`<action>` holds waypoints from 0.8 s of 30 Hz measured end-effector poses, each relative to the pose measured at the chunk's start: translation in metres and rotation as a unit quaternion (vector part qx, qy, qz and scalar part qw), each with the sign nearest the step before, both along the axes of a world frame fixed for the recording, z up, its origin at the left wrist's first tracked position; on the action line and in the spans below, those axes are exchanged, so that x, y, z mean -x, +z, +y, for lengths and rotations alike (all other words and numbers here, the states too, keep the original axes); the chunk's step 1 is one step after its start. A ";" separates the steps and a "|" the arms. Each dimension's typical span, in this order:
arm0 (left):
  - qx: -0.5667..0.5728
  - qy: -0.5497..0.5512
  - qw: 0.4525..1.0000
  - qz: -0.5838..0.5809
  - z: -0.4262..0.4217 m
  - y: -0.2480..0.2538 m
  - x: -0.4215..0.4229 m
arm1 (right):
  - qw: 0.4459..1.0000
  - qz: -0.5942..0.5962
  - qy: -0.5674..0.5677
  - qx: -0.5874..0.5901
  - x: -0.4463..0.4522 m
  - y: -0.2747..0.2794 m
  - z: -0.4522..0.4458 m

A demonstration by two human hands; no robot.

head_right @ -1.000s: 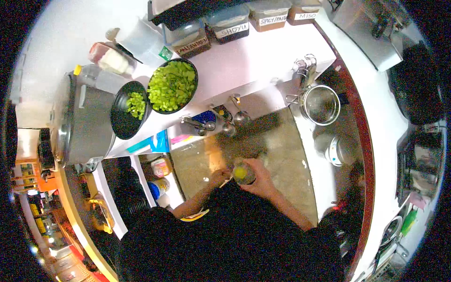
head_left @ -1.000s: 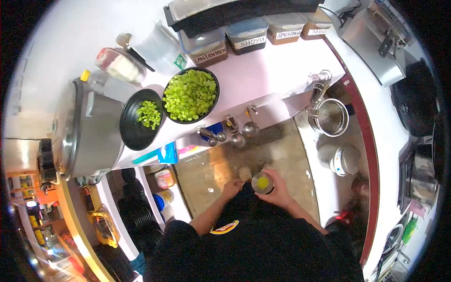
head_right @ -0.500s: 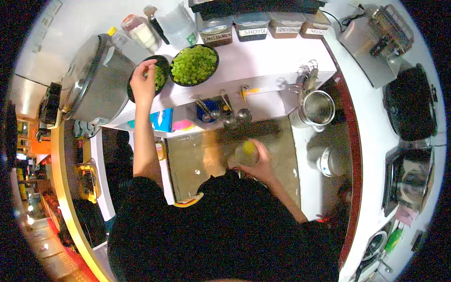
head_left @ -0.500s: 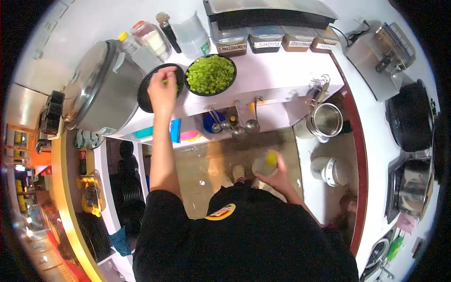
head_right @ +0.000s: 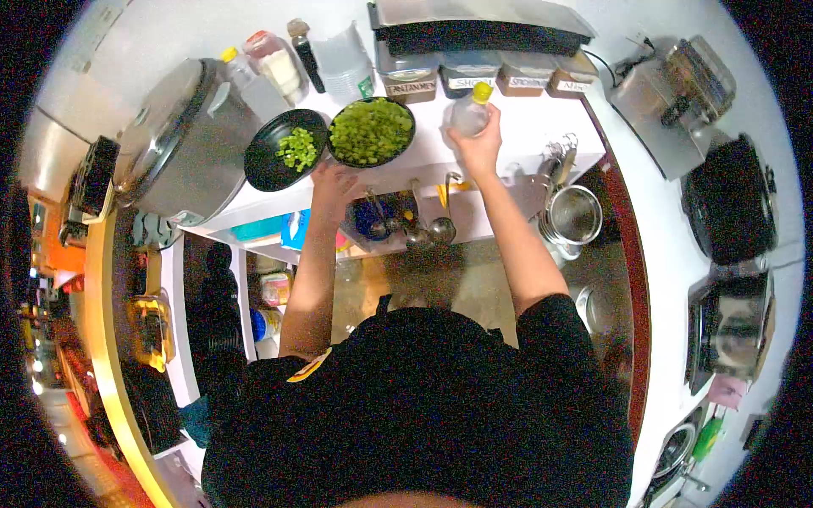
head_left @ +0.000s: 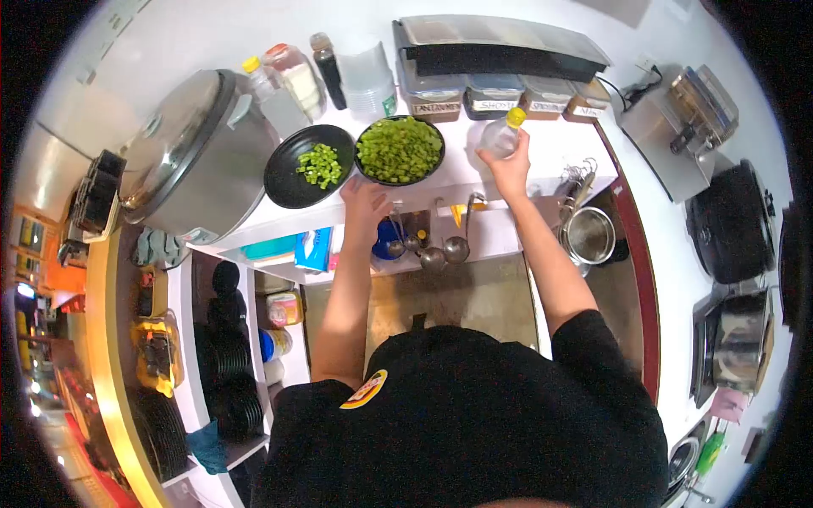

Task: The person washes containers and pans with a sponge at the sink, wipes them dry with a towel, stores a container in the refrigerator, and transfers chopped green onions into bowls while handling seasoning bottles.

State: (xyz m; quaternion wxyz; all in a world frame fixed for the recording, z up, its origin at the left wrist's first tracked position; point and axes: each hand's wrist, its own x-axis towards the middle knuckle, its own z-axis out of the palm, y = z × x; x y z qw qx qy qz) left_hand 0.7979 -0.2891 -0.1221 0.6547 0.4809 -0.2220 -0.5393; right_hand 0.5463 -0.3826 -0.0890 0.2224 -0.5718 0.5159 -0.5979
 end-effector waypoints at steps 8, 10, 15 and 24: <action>-0.044 -0.140 0.980 0.132 -0.029 0.002 -0.022 | 0.998 0.049 0.025 -0.001 -0.004 -0.024 -0.051; -0.018 -0.114 0.990 0.086 -0.027 0.018 -0.011 | 1.000 0.030 0.001 0.004 -0.005 -0.032 -0.057; -0.070 -0.058 0.996 0.018 -0.031 0.030 -0.003 | 0.977 -0.168 0.046 -0.126 -0.022 -0.049 0.009; -0.072 0.004 0.997 -0.028 -0.022 0.055 0.020 | 0.646 -0.440 0.376 -0.497 -0.066 0.017 -0.021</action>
